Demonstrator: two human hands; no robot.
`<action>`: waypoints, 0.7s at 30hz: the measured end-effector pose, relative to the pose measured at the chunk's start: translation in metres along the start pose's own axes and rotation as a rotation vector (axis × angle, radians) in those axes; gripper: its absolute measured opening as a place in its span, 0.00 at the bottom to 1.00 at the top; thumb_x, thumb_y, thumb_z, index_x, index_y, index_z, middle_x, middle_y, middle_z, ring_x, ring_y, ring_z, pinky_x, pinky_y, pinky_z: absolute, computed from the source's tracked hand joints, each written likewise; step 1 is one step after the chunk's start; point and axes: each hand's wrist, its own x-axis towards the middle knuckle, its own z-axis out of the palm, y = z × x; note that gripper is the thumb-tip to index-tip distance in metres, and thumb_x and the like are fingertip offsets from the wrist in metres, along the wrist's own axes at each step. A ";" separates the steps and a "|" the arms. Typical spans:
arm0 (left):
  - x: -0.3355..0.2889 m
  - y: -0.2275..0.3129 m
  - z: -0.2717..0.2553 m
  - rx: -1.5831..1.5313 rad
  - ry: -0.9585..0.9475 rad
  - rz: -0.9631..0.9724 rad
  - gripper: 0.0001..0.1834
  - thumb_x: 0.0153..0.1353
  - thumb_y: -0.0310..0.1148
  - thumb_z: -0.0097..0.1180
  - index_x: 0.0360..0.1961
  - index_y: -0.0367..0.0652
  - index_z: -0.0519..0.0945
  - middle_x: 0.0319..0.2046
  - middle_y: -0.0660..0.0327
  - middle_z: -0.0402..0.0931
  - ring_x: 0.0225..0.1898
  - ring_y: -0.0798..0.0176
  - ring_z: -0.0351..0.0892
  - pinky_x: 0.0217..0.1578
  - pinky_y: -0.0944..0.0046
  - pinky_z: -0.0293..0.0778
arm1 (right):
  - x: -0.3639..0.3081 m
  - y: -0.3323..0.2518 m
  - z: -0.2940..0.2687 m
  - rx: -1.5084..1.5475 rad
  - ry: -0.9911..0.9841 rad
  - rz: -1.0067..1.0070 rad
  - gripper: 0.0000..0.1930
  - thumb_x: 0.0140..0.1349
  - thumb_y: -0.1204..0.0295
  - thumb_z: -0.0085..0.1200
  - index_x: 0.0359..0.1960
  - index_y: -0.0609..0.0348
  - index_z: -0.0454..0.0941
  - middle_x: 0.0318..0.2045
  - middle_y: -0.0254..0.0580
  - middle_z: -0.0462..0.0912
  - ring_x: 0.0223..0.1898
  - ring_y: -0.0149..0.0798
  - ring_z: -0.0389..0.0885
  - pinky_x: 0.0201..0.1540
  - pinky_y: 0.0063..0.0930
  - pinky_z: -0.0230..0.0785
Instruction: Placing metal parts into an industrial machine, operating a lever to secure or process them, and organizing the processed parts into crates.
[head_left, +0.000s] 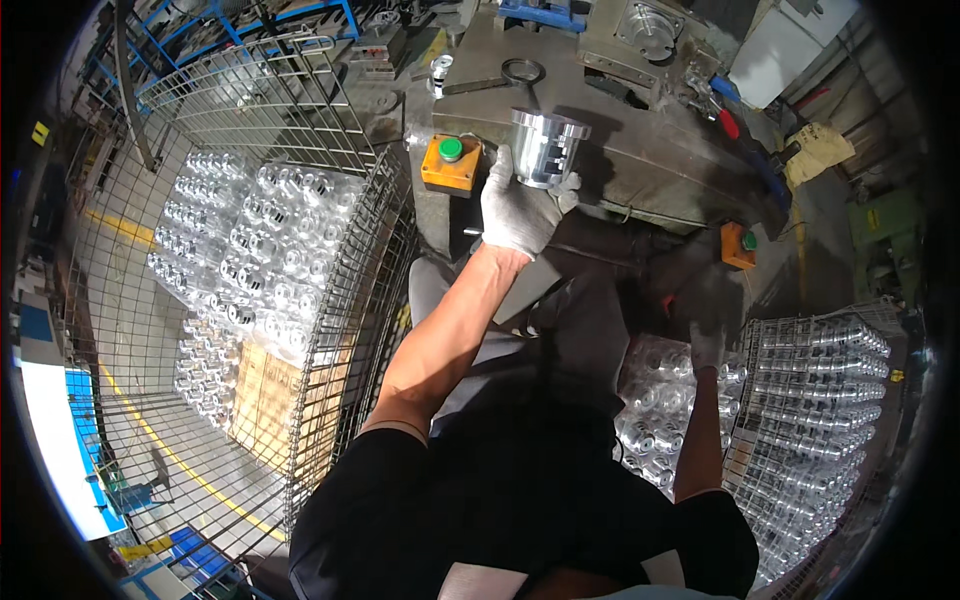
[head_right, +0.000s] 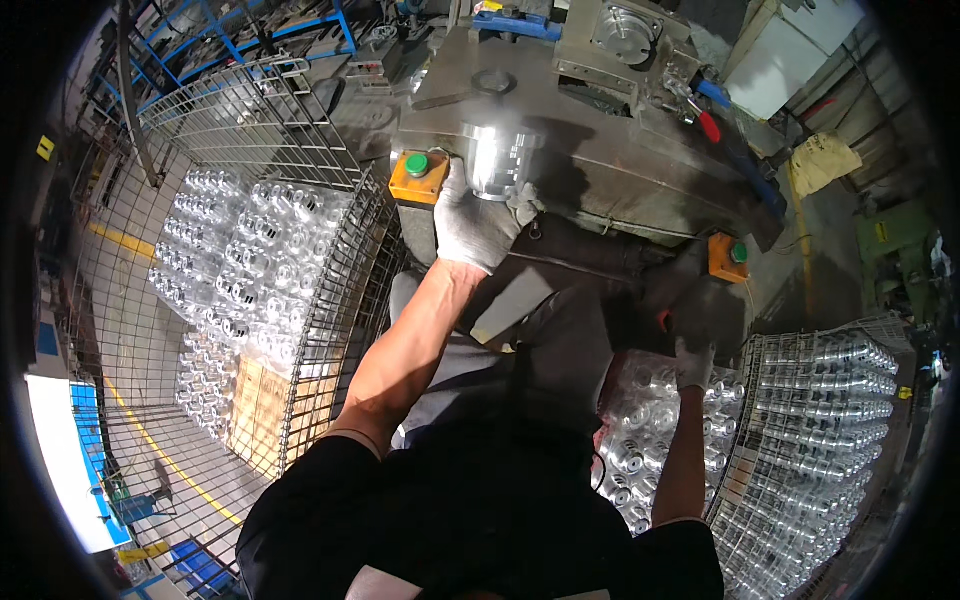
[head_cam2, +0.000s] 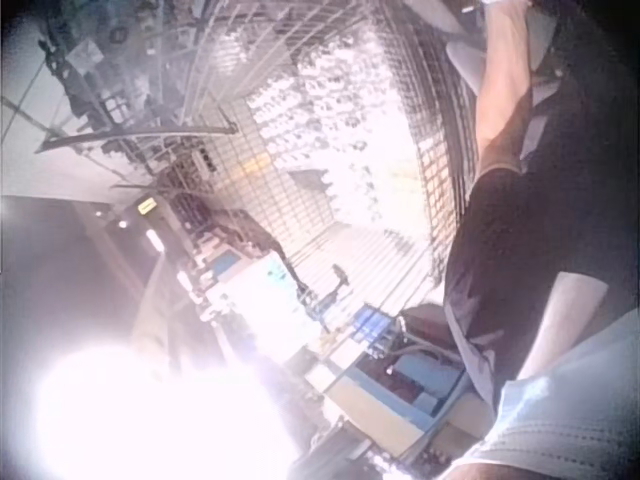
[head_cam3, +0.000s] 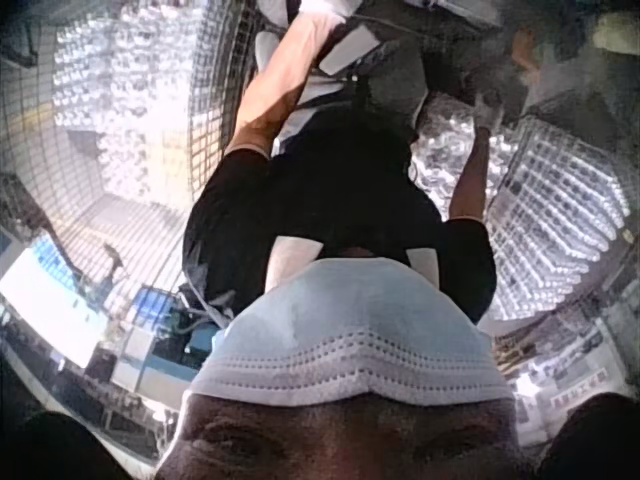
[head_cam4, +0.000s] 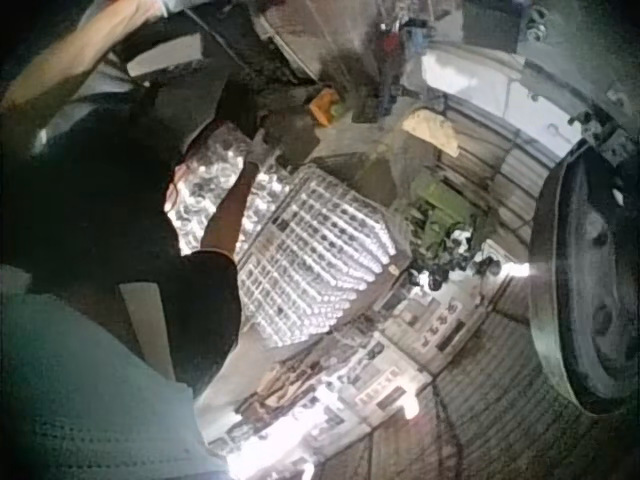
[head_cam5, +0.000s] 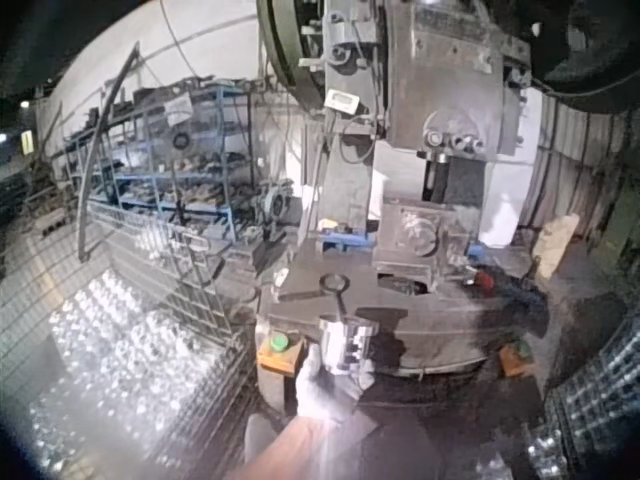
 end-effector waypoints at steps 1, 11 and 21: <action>0.002 0.000 0.003 -0.007 0.010 0.004 0.30 0.54 0.51 0.55 0.53 0.46 0.68 0.47 0.56 0.72 0.41 0.51 0.74 0.40 0.56 0.74 | -0.001 -0.007 -0.002 0.003 0.008 0.001 0.28 0.52 0.58 0.56 0.50 0.68 0.68 0.46 0.61 0.73 0.51 0.57 0.69 0.53 0.40 0.60; 0.074 -0.025 0.020 0.214 0.163 0.015 0.30 0.60 0.57 0.43 0.52 0.44 0.67 0.46 0.55 0.70 0.45 0.48 0.73 0.41 0.53 0.76 | -0.002 -0.056 -0.012 0.253 0.023 -0.096 0.22 0.52 0.66 0.57 0.47 0.64 0.70 0.45 0.54 0.74 0.46 0.53 0.72 0.48 0.39 0.64; 0.228 -0.051 0.017 0.359 0.177 -0.180 0.31 0.57 0.63 0.41 0.53 0.55 0.68 0.47 0.64 0.70 0.47 0.62 0.67 0.43 0.57 0.66 | 0.039 -0.192 -0.047 0.400 0.138 -0.412 0.26 0.55 0.66 0.57 0.55 0.60 0.65 0.52 0.54 0.68 0.54 0.50 0.67 0.57 0.36 0.59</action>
